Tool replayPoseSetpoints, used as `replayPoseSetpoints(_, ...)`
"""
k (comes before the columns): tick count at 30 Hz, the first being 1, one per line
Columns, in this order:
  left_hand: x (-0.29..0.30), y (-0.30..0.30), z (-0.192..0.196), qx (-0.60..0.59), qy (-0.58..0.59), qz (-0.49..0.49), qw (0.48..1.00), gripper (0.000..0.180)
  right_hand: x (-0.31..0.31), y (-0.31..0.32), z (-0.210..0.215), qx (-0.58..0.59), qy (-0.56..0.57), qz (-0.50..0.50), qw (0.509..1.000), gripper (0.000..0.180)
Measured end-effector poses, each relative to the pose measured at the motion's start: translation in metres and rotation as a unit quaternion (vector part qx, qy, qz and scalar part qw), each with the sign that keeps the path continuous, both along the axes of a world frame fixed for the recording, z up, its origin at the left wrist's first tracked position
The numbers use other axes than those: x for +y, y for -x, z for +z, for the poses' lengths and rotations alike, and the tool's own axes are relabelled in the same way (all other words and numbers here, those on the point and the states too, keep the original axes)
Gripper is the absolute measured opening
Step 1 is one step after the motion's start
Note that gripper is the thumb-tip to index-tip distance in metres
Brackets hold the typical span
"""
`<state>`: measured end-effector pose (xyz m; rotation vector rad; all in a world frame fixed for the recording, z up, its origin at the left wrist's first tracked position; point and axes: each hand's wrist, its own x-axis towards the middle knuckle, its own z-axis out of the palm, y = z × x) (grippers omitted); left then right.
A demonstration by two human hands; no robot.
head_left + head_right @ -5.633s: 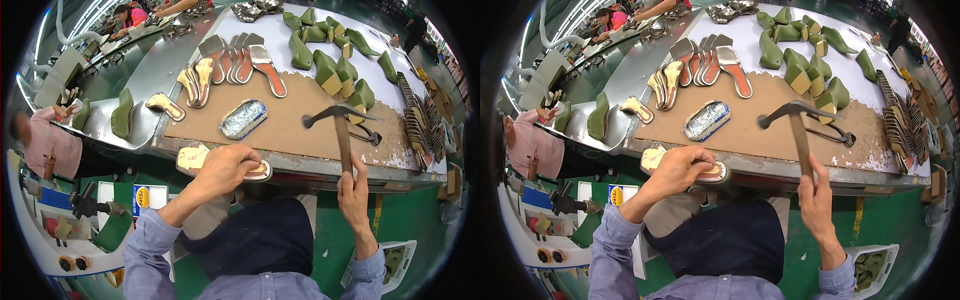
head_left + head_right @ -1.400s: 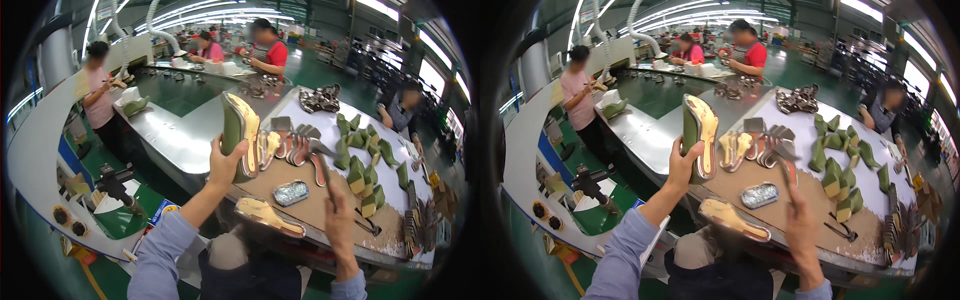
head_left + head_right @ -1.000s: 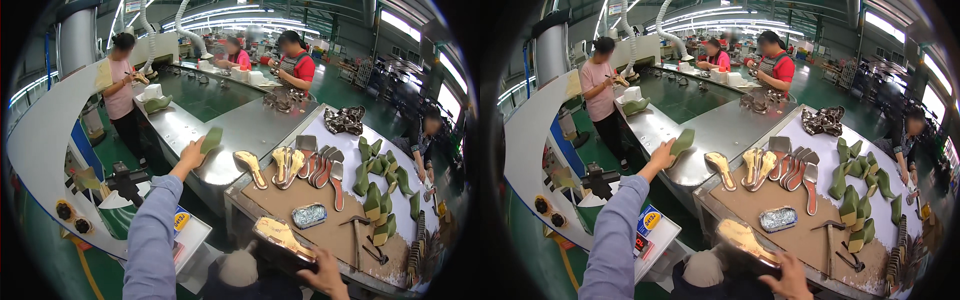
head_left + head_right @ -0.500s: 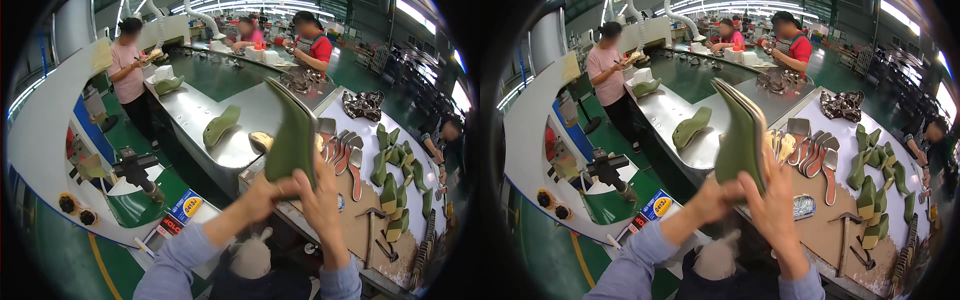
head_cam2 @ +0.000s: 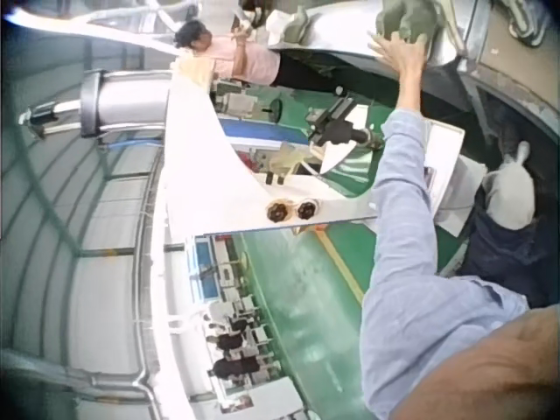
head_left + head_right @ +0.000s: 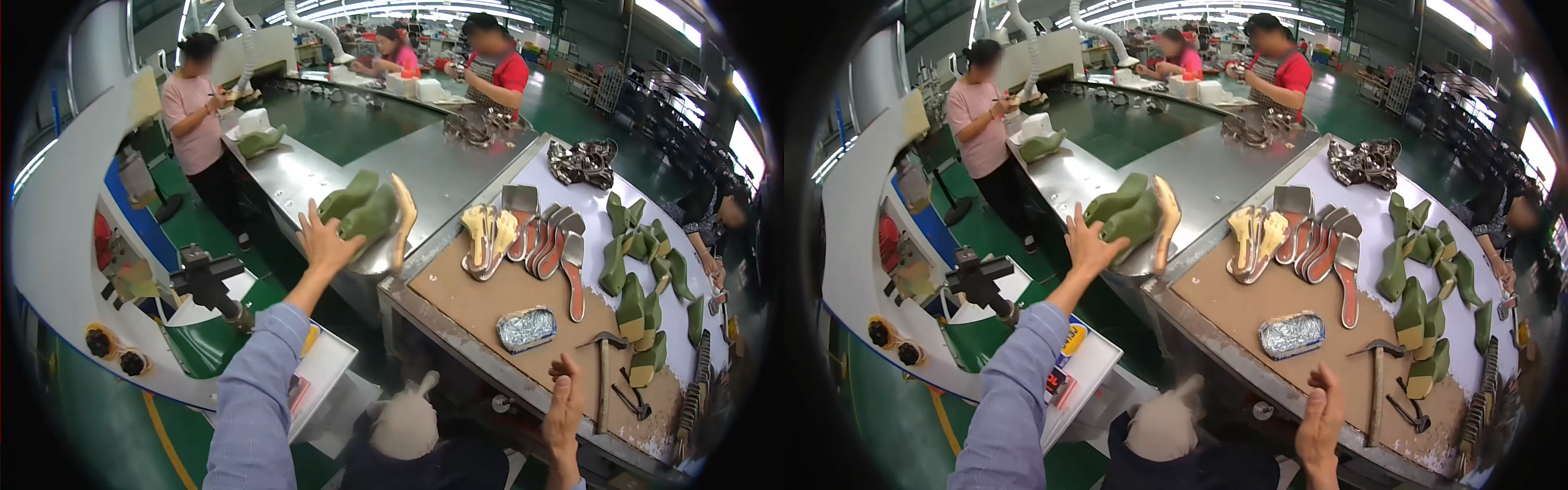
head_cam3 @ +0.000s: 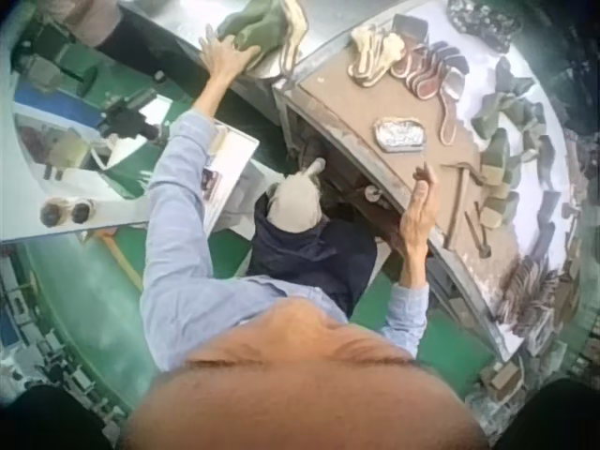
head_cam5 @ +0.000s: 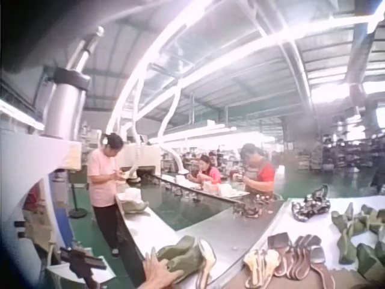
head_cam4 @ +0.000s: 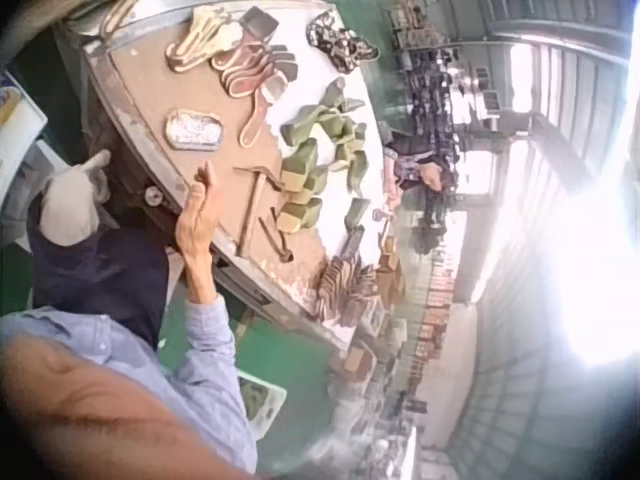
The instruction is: The person assembles green high-heeled shoes by placing a sole onto the shoe base and securing it with a hammer. They repeatedly pick up a shoe, position the sole, and tap it into place using a hammer and a small metal tool. The finished shoes are placed on a nearby metal table.
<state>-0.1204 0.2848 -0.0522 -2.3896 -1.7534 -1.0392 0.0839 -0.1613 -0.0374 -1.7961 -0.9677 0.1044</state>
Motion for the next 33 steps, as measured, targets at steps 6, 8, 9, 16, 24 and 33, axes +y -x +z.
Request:
replayPoseSetpoints(6, 0.089, -0.013, -0.042, -0.1, -0.047, 0.004, 0.994, 0.071, -0.061, -0.052, -0.034, -0.187, 0.175, -0.135, 0.957, 0.041)
replayPoseSetpoints(8, 0.145, -0.008, -0.047, -0.091, -0.028, 0.062, 0.993, 0.071, -0.08, -0.067, -0.055, -0.203, 0.213, -0.164, 0.942, 0.039)
replayPoseSetpoints(9, 0.175, 0.006, -0.045, -0.092, -0.015, 0.089, 0.992, 0.073, -0.086, -0.071, -0.063, -0.237, 0.234, -0.156, 0.93, 0.039)
replayPoseSetpoints(16, 0.187, -0.057, -0.024, 0.104, -0.159, 0.158, 0.969, 0.077, -0.079, -0.059, -0.06, -0.266, 0.306, -0.18, 0.896, 0.037)
replayPoseSetpoints(24, -0.001, -0.036, -0.044, 0.108, 0.103, -0.219, 0.964, 0.063, -0.079, -0.083, -0.047, -0.216, 0.179, -0.16, 0.946, 0.033)
replayPoseSetpoints(33, -0.125, -0.07, 0.029, -0.532, 0.482, -0.351, 0.601, 0.059, 0.005, -0.269, -0.013, -0.063, 0.17, -0.28, 0.943, 0.059)
